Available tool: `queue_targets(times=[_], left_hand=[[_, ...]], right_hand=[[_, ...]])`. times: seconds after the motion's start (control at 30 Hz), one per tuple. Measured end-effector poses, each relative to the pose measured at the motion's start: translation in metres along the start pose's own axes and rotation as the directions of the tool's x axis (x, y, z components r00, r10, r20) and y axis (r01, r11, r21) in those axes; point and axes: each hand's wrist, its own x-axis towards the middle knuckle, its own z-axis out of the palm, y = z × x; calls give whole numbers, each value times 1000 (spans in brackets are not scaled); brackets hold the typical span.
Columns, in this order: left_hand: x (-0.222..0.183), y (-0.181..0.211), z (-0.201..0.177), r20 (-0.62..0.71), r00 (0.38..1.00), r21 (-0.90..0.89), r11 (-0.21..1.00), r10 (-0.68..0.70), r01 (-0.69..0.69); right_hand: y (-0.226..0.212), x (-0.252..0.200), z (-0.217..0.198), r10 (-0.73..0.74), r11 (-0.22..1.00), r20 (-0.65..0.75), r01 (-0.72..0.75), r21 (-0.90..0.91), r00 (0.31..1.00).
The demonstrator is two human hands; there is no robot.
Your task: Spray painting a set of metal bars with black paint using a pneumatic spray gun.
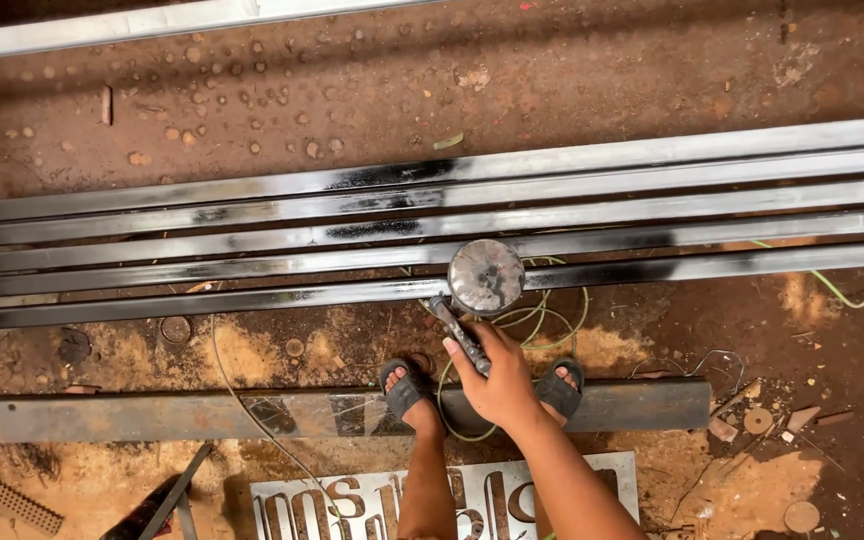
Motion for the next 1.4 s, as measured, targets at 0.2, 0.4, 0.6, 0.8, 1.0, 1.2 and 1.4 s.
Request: queue_targets(times=[0.2,0.4,0.6,0.8,1.0,1.2,1.4], left_hand=[[-24,3,-100,88,975,41,977,205,-209],[-53,27,-219,191,896,75,905,400,-420],[-75,61,-331,306,769,95,786,561,-611],[-87,180,-528,423,596,83,626,683,-776],[-74,205,-562,540,388,37,440,747,-897],[-35,193,-465,641,134,-64,226,756,-972],[3,140,-216,670,-120,-186,9,733,-982]], right_hand=[[33,-9,6,25,1000,-87,-26,-8,996],[43,-13,-9,44,998,-172,-53,-44,984],[51,-10,-31,64,994,-242,-82,-67,968],[73,-12,-53,63,991,-312,-96,-92,948],[109,-18,-85,8,967,-444,-120,-225,896],[108,-16,-121,44,948,-526,-202,-246,849],[124,-24,-156,175,891,-548,-369,-266,818]])
